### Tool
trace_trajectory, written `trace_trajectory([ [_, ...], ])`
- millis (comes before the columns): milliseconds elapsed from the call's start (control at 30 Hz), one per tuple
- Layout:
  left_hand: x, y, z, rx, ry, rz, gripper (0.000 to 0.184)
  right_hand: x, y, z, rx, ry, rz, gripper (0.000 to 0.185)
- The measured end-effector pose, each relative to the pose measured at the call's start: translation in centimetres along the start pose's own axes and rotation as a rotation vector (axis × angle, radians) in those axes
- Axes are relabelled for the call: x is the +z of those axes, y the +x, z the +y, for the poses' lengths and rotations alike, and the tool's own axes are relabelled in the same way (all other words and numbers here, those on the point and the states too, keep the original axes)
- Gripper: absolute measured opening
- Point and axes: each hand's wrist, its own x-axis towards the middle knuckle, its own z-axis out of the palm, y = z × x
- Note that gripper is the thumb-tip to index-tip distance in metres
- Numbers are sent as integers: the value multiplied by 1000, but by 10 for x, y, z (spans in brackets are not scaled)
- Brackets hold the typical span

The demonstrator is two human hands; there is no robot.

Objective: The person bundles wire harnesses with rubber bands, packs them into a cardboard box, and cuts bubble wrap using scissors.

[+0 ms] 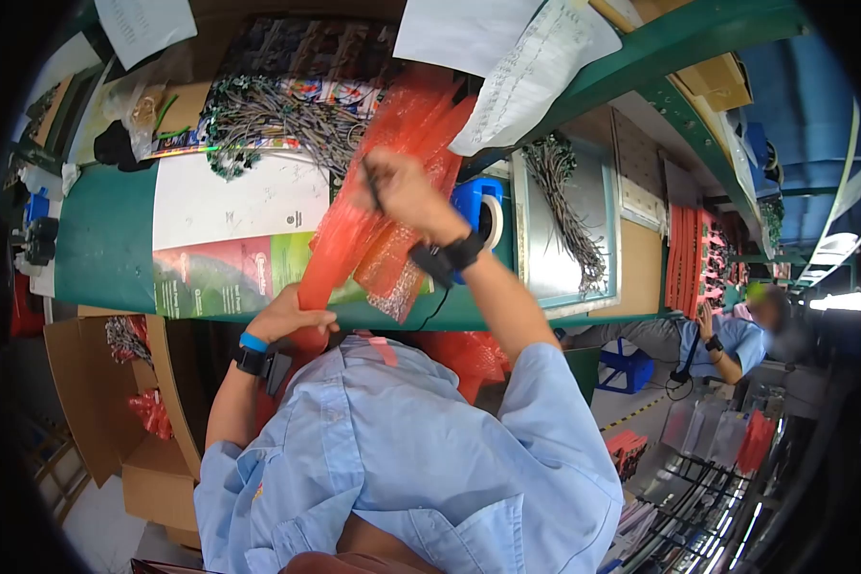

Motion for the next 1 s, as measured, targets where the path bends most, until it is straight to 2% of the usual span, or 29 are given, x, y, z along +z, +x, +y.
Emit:
trace_trajectory([
  [33,-3,-3,-6,6,6,-7,44,-23,13,-9,-28,-29,51,27],
  [100,-9,-8,-20,-59,-39,-83,24,-66,35,-21,-116,-164,208,25],
  [167,-10,-15,-28,-107,12,-98,15,-115,65,-5,-174,-306,306,19],
  [267,-7,-28,-32,-119,-32,-105,15,-153,96,-4,-304,-718,577,29],
  [333,-8,-32,-35,-44,38,-108,20,-178,117,14,-161,-1061,856,32],
  [367,-6,-35,-33,-65,-105,27,23,-187,123,26,-317,-1288,836,24],
  [400,-5,-37,-33,-88,-248,163,26,-196,131,39,-50,-1648,629,21],
  [433,-4,-29,-44,12,-254,266,29,-208,142,54,237,-1973,382,20],
  [467,-2,-22,-42,11,-257,269,29,-242,158,92,-413,-1472,865,21],
  [500,-1,-13,-37,3,-235,362,30,-259,164,116,-414,-1472,858,21],
  [533,0,-5,-33,-6,-214,456,31,-271,169,135,-390,-1651,780,24],
  [567,-1,3,-34,-7,-221,460,31,-275,172,144,-365,-1828,694,27],
  [600,-3,10,-37,0,-155,504,31,-212,129,103,-921,-1608,912,31],
  [633,-4,17,-41,7,-89,547,32,-169,103,56,-922,-1606,902,31],
  [700,-8,27,-45,11,-67,573,32,-120,76,-6,-529,-1243,732,34],
  [733,-9,31,-47,15,-37,595,32,-146,89,43,-730,-1216,795,30],
  [800,-11,33,-48,9,-41,579,33,-103,35,9,-238,-789,555,26],
  [867,-15,33,-49,4,-34,559,34,-80,-2,24,-24,-104,344,13],
  [933,-19,32,-50,-45,21,536,37,-57,-41,25,72,-116,94,14],
  [1000,-21,28,-50,-51,56,527,38,-44,-69,37,412,-174,-182,13],
])
